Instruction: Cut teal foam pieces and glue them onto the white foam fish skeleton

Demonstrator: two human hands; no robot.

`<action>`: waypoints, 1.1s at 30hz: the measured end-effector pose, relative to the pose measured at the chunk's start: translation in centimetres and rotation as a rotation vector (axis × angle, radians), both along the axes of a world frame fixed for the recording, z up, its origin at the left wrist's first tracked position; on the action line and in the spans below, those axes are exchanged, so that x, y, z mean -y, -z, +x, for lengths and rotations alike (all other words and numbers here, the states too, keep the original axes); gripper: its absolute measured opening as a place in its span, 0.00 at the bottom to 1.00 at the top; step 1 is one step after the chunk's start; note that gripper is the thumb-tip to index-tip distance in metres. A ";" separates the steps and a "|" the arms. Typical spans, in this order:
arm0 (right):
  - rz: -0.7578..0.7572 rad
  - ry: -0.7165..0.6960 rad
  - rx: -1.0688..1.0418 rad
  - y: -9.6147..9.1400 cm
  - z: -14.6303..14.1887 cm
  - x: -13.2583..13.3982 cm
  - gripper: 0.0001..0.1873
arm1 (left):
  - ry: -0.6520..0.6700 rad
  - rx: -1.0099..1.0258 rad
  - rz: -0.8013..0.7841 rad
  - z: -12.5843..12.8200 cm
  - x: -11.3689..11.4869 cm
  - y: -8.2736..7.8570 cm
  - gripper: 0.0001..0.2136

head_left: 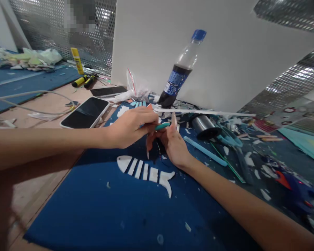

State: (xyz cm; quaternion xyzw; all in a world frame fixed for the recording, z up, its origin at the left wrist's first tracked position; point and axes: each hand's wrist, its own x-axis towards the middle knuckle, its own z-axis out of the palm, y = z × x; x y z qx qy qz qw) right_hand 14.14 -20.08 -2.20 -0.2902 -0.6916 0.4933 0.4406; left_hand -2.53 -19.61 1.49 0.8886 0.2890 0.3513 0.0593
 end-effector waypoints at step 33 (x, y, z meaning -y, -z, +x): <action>-0.297 0.008 -0.274 -0.7 0.0 -0.4 0.15 | -0.151 0.074 -0.268 0.0 -2.1 1.2 0.08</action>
